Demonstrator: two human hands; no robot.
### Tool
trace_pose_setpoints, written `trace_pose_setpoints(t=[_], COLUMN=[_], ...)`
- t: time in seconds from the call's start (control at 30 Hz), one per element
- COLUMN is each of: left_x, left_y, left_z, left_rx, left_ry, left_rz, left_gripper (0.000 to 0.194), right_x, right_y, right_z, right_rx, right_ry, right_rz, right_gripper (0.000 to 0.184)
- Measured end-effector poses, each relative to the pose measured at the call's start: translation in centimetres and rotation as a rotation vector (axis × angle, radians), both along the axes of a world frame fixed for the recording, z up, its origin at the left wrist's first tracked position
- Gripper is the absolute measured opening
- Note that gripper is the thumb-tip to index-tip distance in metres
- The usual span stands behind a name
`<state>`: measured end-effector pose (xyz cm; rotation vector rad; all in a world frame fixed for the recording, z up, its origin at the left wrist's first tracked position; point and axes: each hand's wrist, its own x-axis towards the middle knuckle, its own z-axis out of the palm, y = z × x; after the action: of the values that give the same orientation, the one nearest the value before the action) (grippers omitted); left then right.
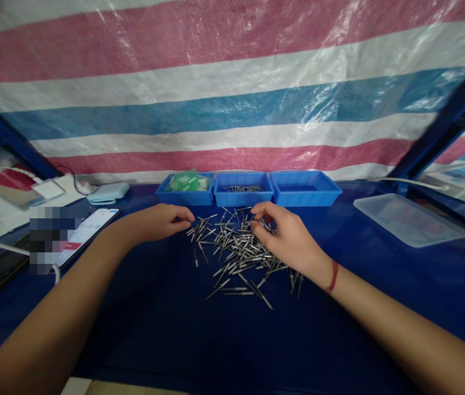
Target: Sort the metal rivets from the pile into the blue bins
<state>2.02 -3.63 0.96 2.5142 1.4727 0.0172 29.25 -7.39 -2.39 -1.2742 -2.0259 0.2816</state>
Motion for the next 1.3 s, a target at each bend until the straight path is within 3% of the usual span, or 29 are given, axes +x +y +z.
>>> trace_pose_setpoints(t=[0.33,0.67,0.8,0.93,1.1,1.3], left_x=[1.0,2.2,2.7,3.6,5.0,6.6], left_y=[-0.2,-0.8,-1.0,-1.9,-3.3,-4.2], left_z=[-0.6,-0.3,-0.2,0.3,0.8,-0.3], left_rx=[0.03,-0.003,0.078,0.149,0.099,0.145], left_ry=[0.004,0.038,0.032,-0.035,-0.137,-0.174], left_rz=[-0.111,-0.091,-0.096,-0.164,-0.255,-0.358], left_gripper=[0.027,0.031,0.032,0.027,0.018,0.023], right_x=[-0.5,-0.2,-0.1,-0.1,0.0,0.5], right_y=[-0.4,-0.5,-0.5,-0.6,-0.5,-0.2], right_z=[-0.4,-0.2,-0.1,-0.1,0.0,0.8], right_rx=[-0.019,0.031,0.045,0.052,0.041,-0.012], right_ry=[0.048,0.04,0.034,0.022,0.038,-0.01], right_rz=[0.05,0.08,0.097,0.123,0.127,0.212], right_gripper=[0.013,0.01,0.01,0.011,0.015,0.02])
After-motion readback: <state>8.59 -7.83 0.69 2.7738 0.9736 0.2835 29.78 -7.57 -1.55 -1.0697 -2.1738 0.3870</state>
